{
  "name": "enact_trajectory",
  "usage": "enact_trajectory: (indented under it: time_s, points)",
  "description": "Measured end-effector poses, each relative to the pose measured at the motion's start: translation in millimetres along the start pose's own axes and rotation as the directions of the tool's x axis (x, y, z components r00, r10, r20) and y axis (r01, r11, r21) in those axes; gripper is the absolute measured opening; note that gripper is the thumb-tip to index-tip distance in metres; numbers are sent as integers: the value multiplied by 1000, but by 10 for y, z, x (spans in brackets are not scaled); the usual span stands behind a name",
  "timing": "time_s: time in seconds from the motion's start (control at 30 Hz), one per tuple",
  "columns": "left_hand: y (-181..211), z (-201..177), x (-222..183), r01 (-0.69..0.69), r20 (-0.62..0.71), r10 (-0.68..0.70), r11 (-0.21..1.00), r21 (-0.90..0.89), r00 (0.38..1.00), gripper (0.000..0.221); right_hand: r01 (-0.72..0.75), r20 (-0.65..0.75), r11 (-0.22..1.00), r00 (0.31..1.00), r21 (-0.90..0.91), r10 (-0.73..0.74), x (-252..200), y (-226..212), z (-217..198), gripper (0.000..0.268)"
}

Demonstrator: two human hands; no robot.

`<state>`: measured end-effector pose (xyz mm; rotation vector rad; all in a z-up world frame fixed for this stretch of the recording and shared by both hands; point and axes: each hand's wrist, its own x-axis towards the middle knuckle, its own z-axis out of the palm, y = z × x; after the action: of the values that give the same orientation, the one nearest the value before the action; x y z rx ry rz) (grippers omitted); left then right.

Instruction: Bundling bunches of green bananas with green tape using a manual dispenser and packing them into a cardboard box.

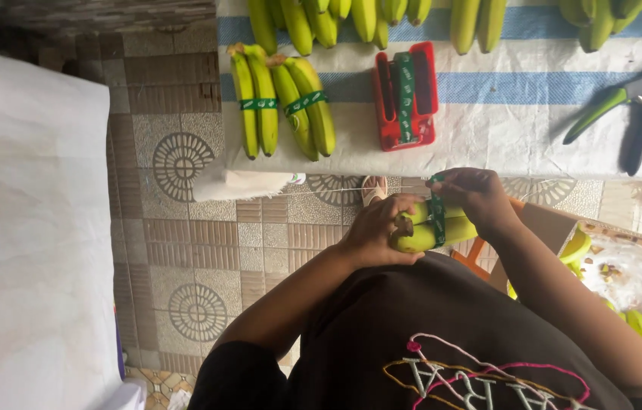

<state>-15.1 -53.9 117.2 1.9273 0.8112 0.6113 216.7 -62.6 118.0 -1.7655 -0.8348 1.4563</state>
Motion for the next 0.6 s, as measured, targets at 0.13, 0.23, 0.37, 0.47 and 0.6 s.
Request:
enact_trajectory:
  time_s: [0.13,0.23,0.37,0.47,0.6]
  points:
    - [141,-49,197,-108,92,105,994,22,990,72,1,1,999,1000,-32,-1,-42,-2,-68,26]
    - [267,-182,392,-238,146,232,971,26,962,68,13,-2,999,1000,-33,-13,-136,-243,-102,27]
    - [447,-326,727,-409,371,412,908,-91,832,62,-299,132,952,943,-69,306,-242,-155,-243,51]
    - [502,-296,914,-452,484,476,875,-174,734,66,-475,271,880,846,-8,459,-279,-94,-368,59]
    - [689,-343,1201,-431,622,486,866,-252,614,67,-496,314,865,834,70,453,-344,102,-554,52]
